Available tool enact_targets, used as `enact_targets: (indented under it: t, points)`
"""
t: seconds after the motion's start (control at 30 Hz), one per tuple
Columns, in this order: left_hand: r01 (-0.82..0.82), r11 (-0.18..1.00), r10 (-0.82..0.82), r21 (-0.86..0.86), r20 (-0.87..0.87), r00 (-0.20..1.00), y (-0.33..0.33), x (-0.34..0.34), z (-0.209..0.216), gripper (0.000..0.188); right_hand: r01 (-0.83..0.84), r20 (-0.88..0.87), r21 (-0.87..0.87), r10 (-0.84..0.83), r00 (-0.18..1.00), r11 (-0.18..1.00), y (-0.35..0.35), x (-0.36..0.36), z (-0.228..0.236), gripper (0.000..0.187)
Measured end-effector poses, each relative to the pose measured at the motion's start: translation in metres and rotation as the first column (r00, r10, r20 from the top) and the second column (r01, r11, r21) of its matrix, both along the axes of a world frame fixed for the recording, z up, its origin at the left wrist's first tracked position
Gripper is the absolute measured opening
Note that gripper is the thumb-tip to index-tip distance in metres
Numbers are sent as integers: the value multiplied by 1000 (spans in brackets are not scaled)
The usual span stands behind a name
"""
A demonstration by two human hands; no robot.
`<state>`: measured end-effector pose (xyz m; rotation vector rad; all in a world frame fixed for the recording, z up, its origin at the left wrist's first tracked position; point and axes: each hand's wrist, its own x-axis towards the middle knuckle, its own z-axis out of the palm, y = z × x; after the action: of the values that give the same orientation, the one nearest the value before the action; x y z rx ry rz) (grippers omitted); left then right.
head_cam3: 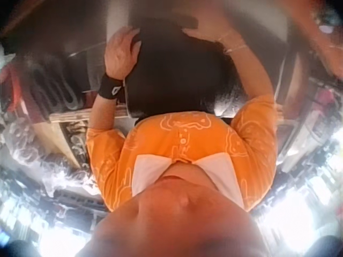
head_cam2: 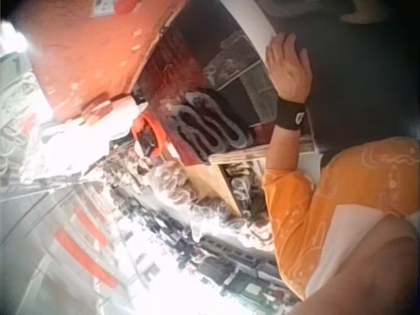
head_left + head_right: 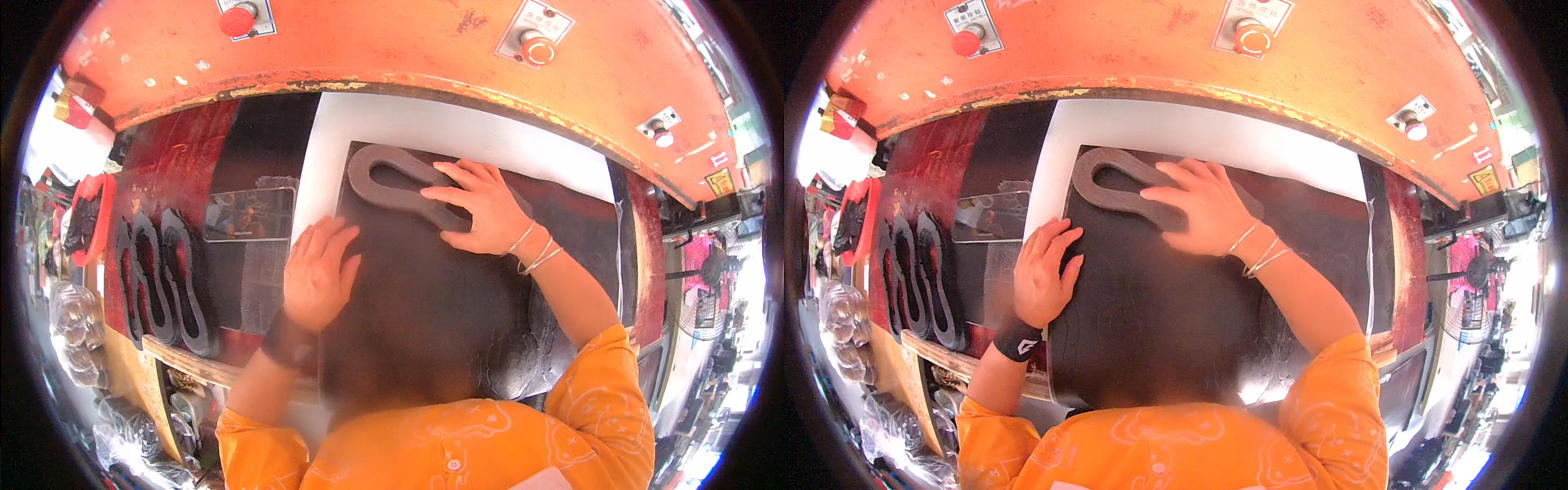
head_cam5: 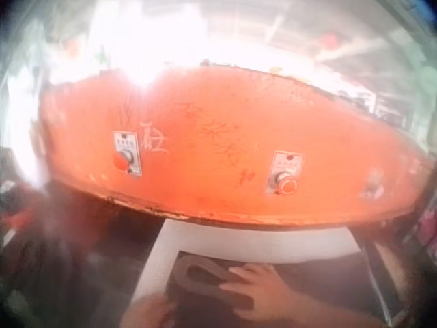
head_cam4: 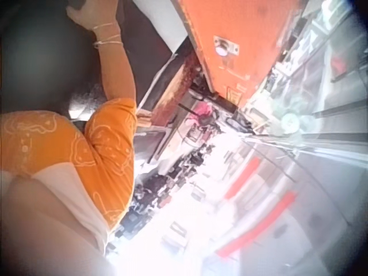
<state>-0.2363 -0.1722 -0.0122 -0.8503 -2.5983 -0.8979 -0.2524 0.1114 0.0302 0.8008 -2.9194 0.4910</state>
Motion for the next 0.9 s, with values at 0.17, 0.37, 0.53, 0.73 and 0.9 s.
enact_targets:
  t: [0.17, 0.37, 0.53, 0.73, 0.9]
  points:
    - [55, 998, -52, -29, 93, 994, -3, -33, 5, 43, -21, -29, 67, 23, 999, 998, 10, -10, 8, 74]
    - [79, 992, -78, -95, 13, 997, 27, -128, -3, 78, 322, 186, -141, -295, 937, 936, 92, 7, 9, 78]
    - [146, 988, -150, 48, 84, 985, 37, -155, -15, 82, 384, -61, -131, -394, 917, 914, 117, 4, -37, 63]
    - [81, 996, -84, 29, 168, 982, 38, -165, -12, 79, 315, -148, -169, -339, 929, 934, 118, -5, -42, 58]
    - [103, 994, -108, 45, 129, 986, 40, -182, -21, 78, 342, -137, -179, -368, 920, 923, 113, -13, -37, 57]
